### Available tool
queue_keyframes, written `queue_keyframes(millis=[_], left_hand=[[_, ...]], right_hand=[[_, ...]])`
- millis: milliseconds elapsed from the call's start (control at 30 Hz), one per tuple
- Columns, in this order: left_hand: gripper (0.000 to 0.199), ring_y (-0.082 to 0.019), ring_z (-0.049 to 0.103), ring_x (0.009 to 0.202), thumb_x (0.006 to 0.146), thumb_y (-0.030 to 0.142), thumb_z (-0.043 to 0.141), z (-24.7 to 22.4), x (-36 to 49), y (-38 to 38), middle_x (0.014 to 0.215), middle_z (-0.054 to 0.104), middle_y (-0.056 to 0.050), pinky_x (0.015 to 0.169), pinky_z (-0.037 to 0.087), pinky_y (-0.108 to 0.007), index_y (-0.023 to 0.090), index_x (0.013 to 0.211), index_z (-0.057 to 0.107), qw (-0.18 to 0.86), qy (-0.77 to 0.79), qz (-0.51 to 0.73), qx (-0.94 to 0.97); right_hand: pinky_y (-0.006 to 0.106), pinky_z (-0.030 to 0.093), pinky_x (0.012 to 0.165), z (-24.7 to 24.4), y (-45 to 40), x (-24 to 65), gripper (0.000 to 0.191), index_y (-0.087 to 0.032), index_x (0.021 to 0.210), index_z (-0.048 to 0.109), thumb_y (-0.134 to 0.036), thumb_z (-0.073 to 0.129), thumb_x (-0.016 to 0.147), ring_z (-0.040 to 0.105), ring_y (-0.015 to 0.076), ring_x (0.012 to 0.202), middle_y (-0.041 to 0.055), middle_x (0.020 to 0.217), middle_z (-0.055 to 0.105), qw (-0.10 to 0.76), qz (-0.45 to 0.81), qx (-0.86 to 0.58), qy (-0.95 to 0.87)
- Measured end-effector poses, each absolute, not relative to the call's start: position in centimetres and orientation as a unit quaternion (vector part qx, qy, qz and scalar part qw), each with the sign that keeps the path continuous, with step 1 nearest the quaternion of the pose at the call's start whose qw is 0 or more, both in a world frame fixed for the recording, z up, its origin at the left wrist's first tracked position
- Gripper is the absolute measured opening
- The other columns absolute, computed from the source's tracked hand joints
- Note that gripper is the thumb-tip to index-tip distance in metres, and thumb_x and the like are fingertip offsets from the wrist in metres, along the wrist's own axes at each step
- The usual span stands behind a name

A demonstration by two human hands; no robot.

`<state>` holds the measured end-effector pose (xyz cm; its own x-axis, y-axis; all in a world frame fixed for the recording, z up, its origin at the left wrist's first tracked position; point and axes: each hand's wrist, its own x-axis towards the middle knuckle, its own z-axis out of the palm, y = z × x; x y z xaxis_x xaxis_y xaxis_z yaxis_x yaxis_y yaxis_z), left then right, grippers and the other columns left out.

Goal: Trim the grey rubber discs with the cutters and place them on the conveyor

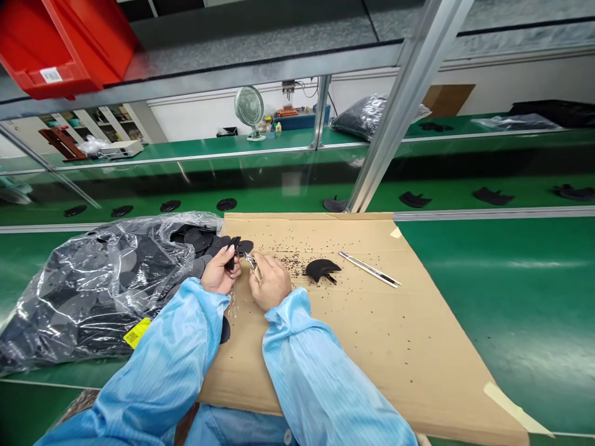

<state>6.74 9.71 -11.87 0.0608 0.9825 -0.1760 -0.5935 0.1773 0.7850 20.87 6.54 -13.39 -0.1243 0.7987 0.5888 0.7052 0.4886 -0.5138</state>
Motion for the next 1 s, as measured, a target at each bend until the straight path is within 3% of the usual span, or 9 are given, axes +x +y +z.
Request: queue_keyframes(millis=[367,800,1000], left_hand=[[0.038,-0.003,0.036,0.041,0.066,0.029,0.08,-11.65,6.73,9.59,0.057,0.048,0.005,0.038,0.021,-0.015,0.016,0.085,0.05,0.711,0.341,0.568,0.233],[0.04,-0.003,0.036,0.041,0.065,0.033,0.08,-11.88,6.89,9.62,0.058,0.047,0.005,0.039,0.022,-0.016,0.017,0.083,0.048,0.683,0.355,0.583,0.262],[0.044,-0.003,0.038,0.042,0.062,0.033,0.082,-12.33,6.83,9.81,0.057,0.048,0.005,0.039,0.024,-0.015,0.018,0.08,0.046,0.671,0.356,0.591,0.271]], right_hand=[[0.036,0.047,0.085,-12.92,6.52,21.19,0.044,-0.018,0.118,0.059,-0.01,0.047,0.076,0.057,0.0243,0.09,0.0084,0.101,0.066,0.38,0.018,-0.516,-0.768],[0.035,0.047,0.084,-13.46,6.59,21.05,0.045,-0.019,0.119,0.06,-0.011,0.046,0.076,0.057,0.0235,0.088,0.0075,0.098,0.066,0.402,0.014,-0.519,-0.754],[0.034,0.048,0.08,-13.32,6.68,21.15,0.046,-0.019,0.117,0.06,-0.01,0.047,0.074,0.058,0.0235,0.087,0.0074,0.095,0.066,0.371,0.018,-0.533,-0.76]])
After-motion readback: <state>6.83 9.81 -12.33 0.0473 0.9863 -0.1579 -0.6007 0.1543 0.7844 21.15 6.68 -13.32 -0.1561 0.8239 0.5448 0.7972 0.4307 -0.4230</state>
